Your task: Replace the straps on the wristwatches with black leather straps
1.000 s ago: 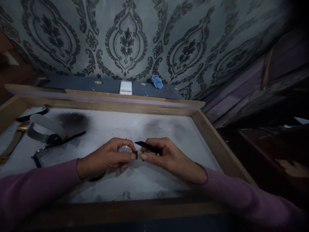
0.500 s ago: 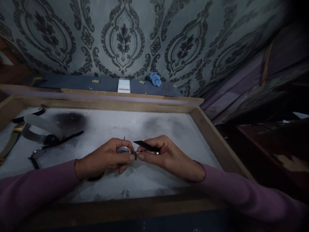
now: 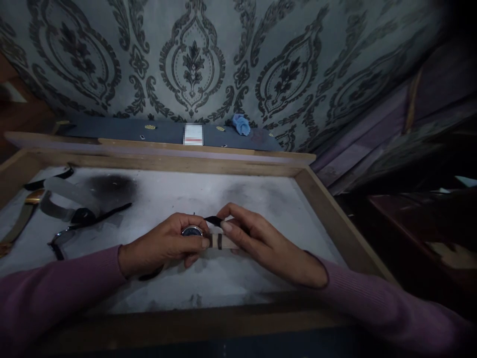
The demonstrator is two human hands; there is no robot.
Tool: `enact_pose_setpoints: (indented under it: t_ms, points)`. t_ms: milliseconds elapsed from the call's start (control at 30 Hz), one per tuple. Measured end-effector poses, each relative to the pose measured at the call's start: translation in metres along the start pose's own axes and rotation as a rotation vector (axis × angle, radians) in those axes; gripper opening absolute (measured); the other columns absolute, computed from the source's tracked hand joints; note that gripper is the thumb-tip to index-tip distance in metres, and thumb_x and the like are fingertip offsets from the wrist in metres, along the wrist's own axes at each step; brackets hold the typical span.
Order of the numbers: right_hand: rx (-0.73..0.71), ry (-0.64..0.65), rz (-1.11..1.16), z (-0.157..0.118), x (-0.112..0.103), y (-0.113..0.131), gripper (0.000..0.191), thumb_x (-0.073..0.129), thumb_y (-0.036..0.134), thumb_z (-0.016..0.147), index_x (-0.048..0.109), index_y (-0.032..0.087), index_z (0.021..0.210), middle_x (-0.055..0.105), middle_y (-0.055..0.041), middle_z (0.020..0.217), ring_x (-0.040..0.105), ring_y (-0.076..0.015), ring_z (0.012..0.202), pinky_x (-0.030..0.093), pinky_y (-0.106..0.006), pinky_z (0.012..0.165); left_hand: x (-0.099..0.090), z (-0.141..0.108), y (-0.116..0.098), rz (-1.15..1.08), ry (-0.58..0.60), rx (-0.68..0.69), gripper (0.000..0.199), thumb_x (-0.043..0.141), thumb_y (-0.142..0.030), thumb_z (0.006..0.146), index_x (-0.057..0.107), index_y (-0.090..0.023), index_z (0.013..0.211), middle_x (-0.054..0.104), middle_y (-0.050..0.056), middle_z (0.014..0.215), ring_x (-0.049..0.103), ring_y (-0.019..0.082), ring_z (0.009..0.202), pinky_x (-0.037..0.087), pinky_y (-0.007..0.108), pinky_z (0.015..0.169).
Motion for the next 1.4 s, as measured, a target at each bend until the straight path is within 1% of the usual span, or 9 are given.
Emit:
enact_pose_setpoints:
  t_ms: [100, 233, 433, 767, 900, 1000, 1067, 1200, 1400]
  points:
    - [-0.007, 0.0, -0.025, -0.003, -0.003, 0.002, 0.022, 0.042, 0.036, 0.097, 0.049, 0.017, 0.089, 0.042, 0.0063, 0.059, 0.042, -0.0057, 0.049, 0.037, -0.015, 0.046, -0.001, 0.001, 0.0, 0.013, -0.012, -0.003, 0.013, 0.059, -0.029, 0.082, 0.055, -0.017, 0.079, 0.05, -0.008, 0.044, 0.03, 0.007, 0.04, 0.022, 0.023, 0.046]
    - [0.067, 0.052, 0.056, -0.004, -0.001, -0.005, 0.026, 0.043, 0.04, 0.095, 0.05, 0.016, 0.086, 0.051, 0.0044, 0.06, 0.046, -0.004, 0.041, 0.037, -0.014, 0.04, -0.002, 0.001, 0.0, 0.006, -0.012, 0.0, 0.013, 0.059, -0.029, 0.082, 0.055, -0.017, 0.078, 0.049, -0.008, 0.045, 0.031, 0.007, 0.042, 0.023, 0.023, 0.047]
    - [0.123, 0.068, 0.137, -0.004, -0.001, -0.008, 0.029, 0.046, 0.041, 0.094, 0.05, 0.016, 0.081, 0.054, 0.0034, 0.061, 0.049, -0.0035, 0.039, 0.038, -0.013, 0.039, -0.002, 0.001, 0.0, 0.006, -0.014, 0.0, 0.013, 0.059, -0.029, 0.082, 0.055, -0.018, 0.077, 0.049, -0.008, 0.044, 0.032, 0.007, 0.042, 0.024, 0.023, 0.048]
    - [0.171, 0.105, 0.103, -0.004, -0.001, -0.009, 0.026, 0.046, 0.037, 0.094, 0.052, 0.014, 0.083, 0.056, 0.0023, 0.06, 0.045, -0.0024, 0.037, 0.036, -0.012, 0.036, -0.001, 0.001, -0.001, 0.01, -0.007, -0.014, 0.013, 0.059, -0.029, 0.082, 0.054, -0.017, 0.078, 0.05, -0.008, 0.044, 0.03, 0.006, 0.041, 0.022, 0.023, 0.047]
    - [0.185, 0.129, 0.127, -0.003, 0.0, -0.008, 0.027, 0.046, 0.039, 0.093, 0.053, 0.015, 0.084, 0.056, 0.0027, 0.059, 0.042, -0.0023, 0.035, 0.035, -0.013, 0.035, -0.001, 0.002, -0.001, 0.006, -0.009, -0.017, 0.014, 0.059, -0.03, 0.081, 0.054, -0.017, 0.079, 0.05, -0.008, 0.044, 0.031, 0.007, 0.042, 0.022, 0.022, 0.047]
    - [0.19, 0.134, 0.096, -0.004, 0.0, -0.008, 0.029, 0.045, 0.041, 0.094, 0.054, 0.015, 0.085, 0.055, 0.0035, 0.057, 0.038, -0.0025, 0.034, 0.031, -0.013, 0.034, -0.001, 0.002, 0.0, -0.01, -0.001, -0.021, 0.015, 0.059, -0.031, 0.082, 0.054, -0.018, 0.079, 0.05, -0.008, 0.045, 0.032, 0.007, 0.042, 0.022, 0.022, 0.047]
    - [0.159, 0.121, 0.054, -0.003, 0.0, -0.006, 0.032, 0.045, 0.043, 0.094, 0.056, 0.014, 0.085, 0.052, 0.004, 0.055, 0.036, -0.0032, 0.037, 0.029, -0.014, 0.036, -0.001, 0.001, 0.001, -0.018, 0.002, -0.025, 0.015, 0.059, -0.031, 0.082, 0.053, -0.018, 0.079, 0.05, -0.008, 0.045, 0.031, 0.007, 0.041, 0.021, 0.022, 0.047]
    - [0.057, 0.094, -0.012, -0.002, 0.0, -0.002, 0.034, 0.049, 0.043, 0.092, 0.06, 0.013, 0.081, 0.049, 0.0027, 0.057, 0.041, -0.0068, 0.051, 0.034, -0.019, 0.048, 0.0, 0.0, 0.0, -0.022, 0.013, -0.022, 0.014, 0.059, -0.03, 0.082, 0.053, -0.018, 0.078, 0.05, -0.008, 0.044, 0.031, 0.007, 0.041, 0.021, 0.022, 0.046]
    - [0.08, 0.115, 0.0, -0.001, 0.001, -0.008, 0.03, 0.05, 0.037, 0.092, 0.063, 0.012, 0.085, 0.05, 0.0016, 0.061, 0.043, -0.008, 0.054, 0.036, -0.021, 0.051, 0.001, 0.001, 0.001, -0.033, 0.025, -0.043, 0.01, 0.058, -0.027, 0.081, 0.053, -0.018, 0.08, 0.049, -0.009, 0.044, 0.036, 0.007, 0.041, 0.024, 0.021, 0.048]
Point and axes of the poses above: each hand's wrist, its own z-axis towards the middle knuckle, its own x-axis out of the palm, y = z × x, the point moved 5 cm from there along z, towards the middle knuckle
